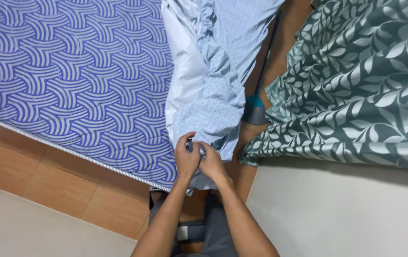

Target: Strip the sheets off a bed and dust the mattress with a hand duster.

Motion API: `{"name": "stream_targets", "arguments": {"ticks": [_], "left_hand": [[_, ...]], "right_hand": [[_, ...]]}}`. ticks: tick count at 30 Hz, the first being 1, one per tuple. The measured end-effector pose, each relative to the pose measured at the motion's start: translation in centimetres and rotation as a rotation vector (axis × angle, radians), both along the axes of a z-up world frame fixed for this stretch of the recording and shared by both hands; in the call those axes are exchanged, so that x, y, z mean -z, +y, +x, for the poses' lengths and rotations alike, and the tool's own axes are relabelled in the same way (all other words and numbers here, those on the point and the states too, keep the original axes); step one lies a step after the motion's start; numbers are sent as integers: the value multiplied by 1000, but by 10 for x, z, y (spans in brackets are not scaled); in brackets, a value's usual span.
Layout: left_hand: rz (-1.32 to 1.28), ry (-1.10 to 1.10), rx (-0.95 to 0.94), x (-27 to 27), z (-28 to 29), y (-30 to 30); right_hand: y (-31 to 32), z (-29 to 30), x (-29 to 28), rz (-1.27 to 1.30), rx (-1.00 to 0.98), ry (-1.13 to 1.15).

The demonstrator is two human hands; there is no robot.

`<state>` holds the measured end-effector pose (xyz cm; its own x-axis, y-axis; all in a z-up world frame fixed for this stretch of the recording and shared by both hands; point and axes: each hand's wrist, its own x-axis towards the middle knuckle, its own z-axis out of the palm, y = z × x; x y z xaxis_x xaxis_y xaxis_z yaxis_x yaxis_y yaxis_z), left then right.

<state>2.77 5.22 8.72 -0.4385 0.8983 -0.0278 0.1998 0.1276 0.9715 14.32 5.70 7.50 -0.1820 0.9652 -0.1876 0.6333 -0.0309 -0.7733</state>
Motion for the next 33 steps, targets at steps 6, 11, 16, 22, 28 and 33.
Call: {"name": "stream_targets", "arguments": {"ticks": [6, 11, 16, 22, 28, 33], "left_hand": [[-71, -188, -34, 36, 77, 27], [-11, -289, -34, 41, 175, 67], [8, -506, 40, 21, 240, 138], [-16, -669, 65, -10, 278, 233], [31, -718, 51, -42, 290, 366], [72, -794, 63, -37, 298, 529]], "right_hand": [[65, 87, 6, -129, -123, -13], [120, 193, -21, -317, 147, 500], [175, 269, -50, -272, 348, 692], [249, 300, -75, -162, 454, 741], [374, 305, -63, -52, 506, 861], [541, 312, -55, 98, 418, 1001]]}}
